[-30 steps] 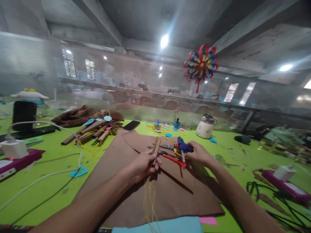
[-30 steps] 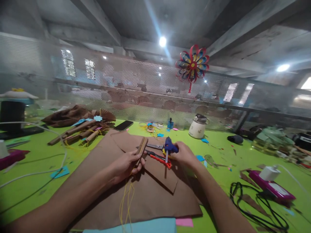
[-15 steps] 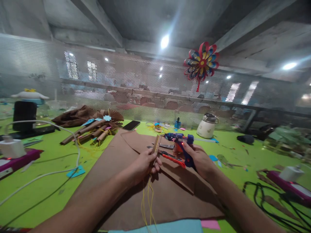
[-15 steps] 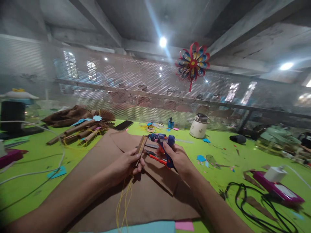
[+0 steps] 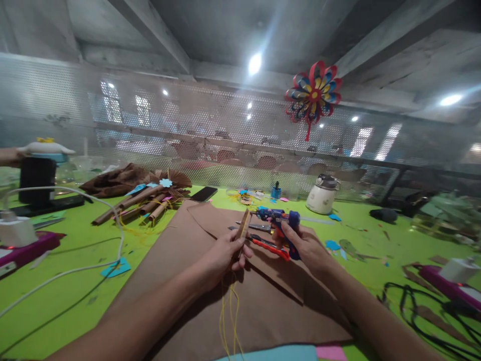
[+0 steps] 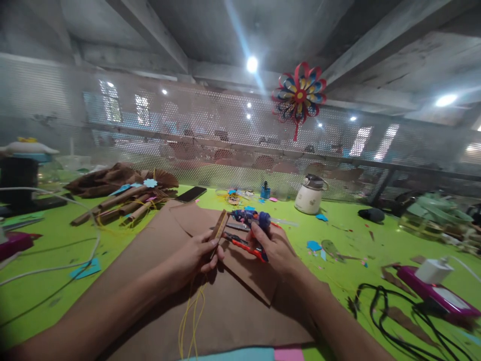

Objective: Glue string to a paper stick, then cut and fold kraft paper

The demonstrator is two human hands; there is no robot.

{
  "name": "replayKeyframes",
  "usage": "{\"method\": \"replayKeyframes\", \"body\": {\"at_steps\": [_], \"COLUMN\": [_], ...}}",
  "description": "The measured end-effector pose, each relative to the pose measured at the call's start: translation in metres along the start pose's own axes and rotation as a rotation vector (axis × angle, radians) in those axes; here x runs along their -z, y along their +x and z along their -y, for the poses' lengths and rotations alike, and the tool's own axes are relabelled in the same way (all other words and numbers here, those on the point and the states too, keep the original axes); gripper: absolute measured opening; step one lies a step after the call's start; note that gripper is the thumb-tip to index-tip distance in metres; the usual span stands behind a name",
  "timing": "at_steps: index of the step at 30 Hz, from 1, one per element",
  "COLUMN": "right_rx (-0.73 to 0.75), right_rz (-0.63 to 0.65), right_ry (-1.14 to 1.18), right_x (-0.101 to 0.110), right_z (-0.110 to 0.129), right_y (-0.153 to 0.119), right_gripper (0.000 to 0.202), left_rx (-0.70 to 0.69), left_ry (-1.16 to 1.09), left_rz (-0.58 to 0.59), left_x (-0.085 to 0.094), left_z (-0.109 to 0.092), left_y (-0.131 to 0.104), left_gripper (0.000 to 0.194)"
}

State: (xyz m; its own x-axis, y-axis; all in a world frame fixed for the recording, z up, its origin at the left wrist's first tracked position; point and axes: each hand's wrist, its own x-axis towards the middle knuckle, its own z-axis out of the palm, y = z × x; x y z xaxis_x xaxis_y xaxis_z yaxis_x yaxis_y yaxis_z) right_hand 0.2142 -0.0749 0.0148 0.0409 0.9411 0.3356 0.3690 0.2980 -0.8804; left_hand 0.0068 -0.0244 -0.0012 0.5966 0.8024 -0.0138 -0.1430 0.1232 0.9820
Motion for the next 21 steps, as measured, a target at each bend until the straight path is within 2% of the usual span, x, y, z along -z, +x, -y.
{"method": "replayKeyframes", "body": {"at_steps": [21], "right_rx": [-0.028], "right_rz": [-0.038], "right_ry": [-0.017], "right_x": [-0.0015], "right_z": [-0.0074], "right_y": [-0.0004], "right_gripper": [0.054], "left_rx": [-0.03], "left_ry": [0.005], "left_rz": [0.002], "left_x": [0.0046], "left_z": [0.0049], "left_y": [0.0022], "left_gripper": [0.006]}}
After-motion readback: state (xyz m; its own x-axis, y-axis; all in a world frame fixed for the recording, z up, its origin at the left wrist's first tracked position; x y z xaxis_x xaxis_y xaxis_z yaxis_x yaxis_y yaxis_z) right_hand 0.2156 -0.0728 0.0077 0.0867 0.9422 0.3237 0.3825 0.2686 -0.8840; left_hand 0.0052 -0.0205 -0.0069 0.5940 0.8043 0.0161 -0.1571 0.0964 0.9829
